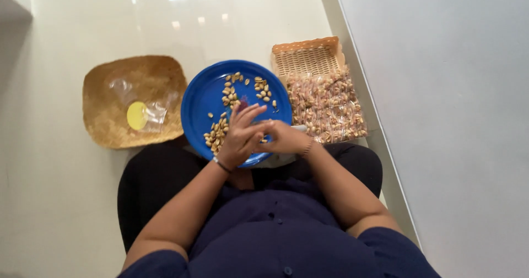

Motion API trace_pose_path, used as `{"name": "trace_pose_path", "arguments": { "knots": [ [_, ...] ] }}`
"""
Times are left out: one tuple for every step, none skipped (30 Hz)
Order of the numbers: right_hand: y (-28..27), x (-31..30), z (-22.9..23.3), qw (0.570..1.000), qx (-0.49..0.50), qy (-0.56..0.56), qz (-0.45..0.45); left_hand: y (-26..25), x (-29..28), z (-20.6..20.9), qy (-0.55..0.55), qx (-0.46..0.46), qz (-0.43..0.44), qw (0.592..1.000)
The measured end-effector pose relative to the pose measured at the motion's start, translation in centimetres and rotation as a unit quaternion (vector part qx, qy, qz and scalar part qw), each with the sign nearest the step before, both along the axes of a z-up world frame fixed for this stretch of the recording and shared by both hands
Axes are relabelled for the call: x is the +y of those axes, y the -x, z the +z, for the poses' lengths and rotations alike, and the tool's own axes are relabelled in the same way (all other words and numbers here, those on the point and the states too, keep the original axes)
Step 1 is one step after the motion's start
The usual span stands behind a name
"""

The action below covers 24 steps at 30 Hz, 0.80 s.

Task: Sorting nuts from a blue plate into baskets using hands and a spoon.

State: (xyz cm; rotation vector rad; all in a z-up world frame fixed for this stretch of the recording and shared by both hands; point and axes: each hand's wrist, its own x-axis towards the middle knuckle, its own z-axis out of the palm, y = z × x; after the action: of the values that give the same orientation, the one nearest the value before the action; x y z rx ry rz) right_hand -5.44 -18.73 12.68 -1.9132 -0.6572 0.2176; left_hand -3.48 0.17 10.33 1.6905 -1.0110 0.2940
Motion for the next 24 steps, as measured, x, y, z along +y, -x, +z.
{"name": "trace_pose_path", "arguments": {
  "knots": [
    [-0.6,0.3,-0.2,1.0,-0.003,-0.003,-0.006,-0.3,0.1,0.0,-0.003,-0.003,-0.006,1.0],
    [-1.1,0.6,-0.5,1.0,-0.012,0.0,-0.006,-0.4,0.3,-0.1,0.024,-0.004,0.015,1.0],
    [-1.7,0.9,-0.8,1.0,-0.021,0.002,-0.005,-0.7,0.4,-0.2,0.051,-0.006,0.036,0.998],
    [-1.9,1.0,-1.4,1.0,-0.023,0.001,-0.009,-0.9,0.8,-0.8,0.05,-0.007,0.032,0.998],
    [-2.3,1.2,-1.9,0.998,-0.044,-0.008,-0.042,-1.2,1.2,-1.3,0.073,0.03,0.059,0.995],
    [-3.0,1.3,-2.3,0.995,-0.066,-0.016,-0.073,-1.9,1.6,-1.8,0.097,0.067,0.087,0.989],
    [-2.9,1.0,-2.8,0.995,-0.068,-0.015,-0.076,-2.3,1.7,-2.2,0.098,0.065,0.084,0.99],
    [-2.7,0.6,-3.6,0.992,-0.08,0.003,-0.093,-2.5,1.8,-2.8,0.07,0.057,0.098,0.991],
    [-2.5,0.2,-4.4,0.99,-0.092,0.021,-0.109,-2.7,1.8,-3.4,0.042,0.05,0.112,0.992],
    [-2.4,-0.2,-4.6,0.989,-0.095,0.02,-0.11,-2.8,1.3,-3.7,0.041,0.047,0.111,0.992],
    [-2.4,-0.5,-4.8,0.989,-0.093,0.031,-0.111,-2.9,0.8,-4.0,0.051,0.075,0.106,0.99],
    [-2.2,-0.8,-5.0,0.988,-0.092,0.042,-0.113,-2.8,0.4,-4.3,0.059,0.103,0.1,0.988],
    [-2.8,-1.0,-4.9,0.988,-0.094,0.04,-0.115,-3.0,0.1,-3.6,0.057,0.1,0.099,0.988],
    [-3.1,-1.3,-4.9,0.989,-0.078,0.043,-0.115,-3.0,-0.3,-2.9,0.053,0.117,0.107,0.986],
    [-3.4,-1.6,-4.9,0.99,-0.062,0.046,-0.114,-2.9,-0.6,-2.2,0.049,0.135,0.114,0.983],
    [-3.7,-1.6,-4.7,0.99,-0.064,0.045,-0.115,-3.1,-0.7,-2.1,0.048,0.133,0.114,0.983],
    [-3.9,-1.6,-4.5,0.99,-0.061,0.049,-0.116,-3.3,-0.8,-1.9,0.043,0.134,0.113,0.984],
    [-4.0,-1.6,-4.4,0.99,-0.06,0.054,-0.114,-3.2,-0.9,-1.8,0.04,0.136,0.113,0.983],
    [-4.3,-1.6,-4.7,0.99,-0.062,0.054,-0.113,-3.4,-1.0,-1.6,0.04,0.133,0.115,0.984],
    [-4.5,-1.5,-4.9,0.991,-0.056,0.049,-0.11,-3.7,-1.1,-1.3,0.048,0.145,0.105,0.983],
    [-4.7,-1.5,-5.0,0.992,-0.051,0.045,-0.107,-4.0,-1.2,-0.9,0.057,0.157,0.096,0.981],
    [-4.9,-1.5,-4.3,0.992,-0.054,0.045,-0.107,-4.1,-0.9,-1.0,0.058,0.154,0.096,0.982],
    [-4.9,-1.6,-3.6,0.993,-0.019,0.07,-0.094,-4.1,-0.6,-1.1,0.02,0.139,0.099,0.985],
    [-5.0,-1.6,-2.9,0.992,0.014,0.096,-0.079,-4.2,-0.4,-1.3,-0.016,0.123,0.103,0.987]
  ]
}}
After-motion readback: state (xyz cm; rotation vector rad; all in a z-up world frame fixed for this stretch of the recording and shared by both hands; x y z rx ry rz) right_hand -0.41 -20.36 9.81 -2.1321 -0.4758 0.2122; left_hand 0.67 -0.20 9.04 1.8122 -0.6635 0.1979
